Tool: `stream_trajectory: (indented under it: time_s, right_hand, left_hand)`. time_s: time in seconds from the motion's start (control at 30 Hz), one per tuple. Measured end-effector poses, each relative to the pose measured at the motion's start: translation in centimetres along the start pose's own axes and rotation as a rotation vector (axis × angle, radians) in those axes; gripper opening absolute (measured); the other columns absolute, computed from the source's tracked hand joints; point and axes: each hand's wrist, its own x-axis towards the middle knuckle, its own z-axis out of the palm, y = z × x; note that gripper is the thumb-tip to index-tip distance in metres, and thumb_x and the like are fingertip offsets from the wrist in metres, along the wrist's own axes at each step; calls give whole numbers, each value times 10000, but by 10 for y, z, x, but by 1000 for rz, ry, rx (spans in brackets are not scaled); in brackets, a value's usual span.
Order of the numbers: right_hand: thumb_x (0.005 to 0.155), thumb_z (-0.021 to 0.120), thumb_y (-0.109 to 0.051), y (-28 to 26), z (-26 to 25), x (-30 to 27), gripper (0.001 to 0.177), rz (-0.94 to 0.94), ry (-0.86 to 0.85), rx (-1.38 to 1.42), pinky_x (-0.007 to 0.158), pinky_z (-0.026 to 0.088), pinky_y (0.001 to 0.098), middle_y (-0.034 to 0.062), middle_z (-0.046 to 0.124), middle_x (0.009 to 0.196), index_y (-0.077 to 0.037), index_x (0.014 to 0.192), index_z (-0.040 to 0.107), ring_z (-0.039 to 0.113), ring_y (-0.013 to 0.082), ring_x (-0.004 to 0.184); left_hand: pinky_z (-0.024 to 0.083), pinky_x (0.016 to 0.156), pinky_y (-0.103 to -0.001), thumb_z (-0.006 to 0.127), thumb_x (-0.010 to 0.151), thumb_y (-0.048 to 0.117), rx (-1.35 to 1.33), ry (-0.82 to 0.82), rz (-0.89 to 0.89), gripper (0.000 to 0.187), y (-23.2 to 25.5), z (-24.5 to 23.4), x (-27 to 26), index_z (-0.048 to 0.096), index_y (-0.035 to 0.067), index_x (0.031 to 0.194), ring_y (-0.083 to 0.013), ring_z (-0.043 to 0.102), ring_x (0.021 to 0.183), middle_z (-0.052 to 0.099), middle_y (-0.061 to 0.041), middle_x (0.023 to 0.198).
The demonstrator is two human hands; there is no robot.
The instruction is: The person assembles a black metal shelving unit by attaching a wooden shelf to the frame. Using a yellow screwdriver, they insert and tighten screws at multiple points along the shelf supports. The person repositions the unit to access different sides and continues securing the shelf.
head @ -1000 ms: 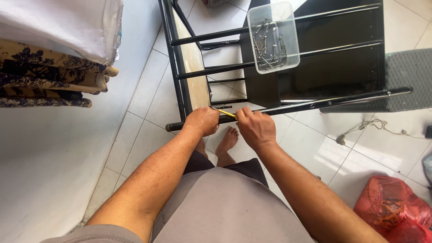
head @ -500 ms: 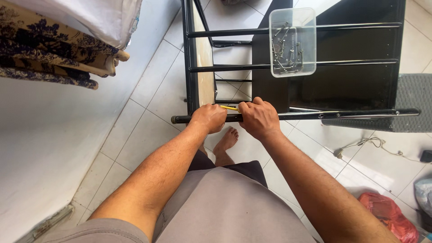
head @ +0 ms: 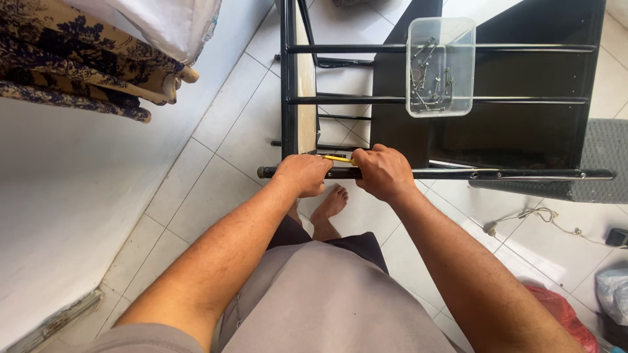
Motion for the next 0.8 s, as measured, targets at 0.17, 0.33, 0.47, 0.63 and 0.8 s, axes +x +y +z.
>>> stream_trajectory:
  time_s: [0.17,0.33,0.47,0.63,0.8]
  right_hand:
    - [751,838,-243,0,-3,1,263,-11,14,17,790,544,412,13,729,823,-135,899,649,658,237,889]
    - [786,845,-292,2,2,-2,276,12,8,7,784,538,416,22,728,809,-126,889,650,654,238,868]
    - [760,846,-274,4,4,-5,274,-19,36,-3,794,534,405,22,731,822,-118,884,658,654,237,865]
    - [789,834,-265,0,0,-1,241,9,8,6,812,525,408,29,731,836,-129,902,670,655,239,866]
    - [725,887,-358,2,-9,-6,404,-1,-36,4,853,499,407,38,702,941,-116,958,664,635,243,976]
  left_hand:
    - [608,791,-448,574,919,114,31,85,-91,161,4,9,1,723,106,979,-316,738,925,747,-106,1013]
    - [634,765,-416,545,959,114,85,84,-95,181,3,23,8,722,80,967,-300,764,878,749,-130,1002]
    - [628,770,-428,555,944,120,68,154,-118,184,5,28,6,736,84,933,-299,760,892,755,-126,985]
    - [624,766,-433,549,929,82,73,95,-118,189,3,19,3,738,91,933,-301,757,896,762,-115,980]
    - [625,754,-431,548,924,70,60,122,-142,182,6,14,1,727,73,953,-296,762,879,765,-125,947]
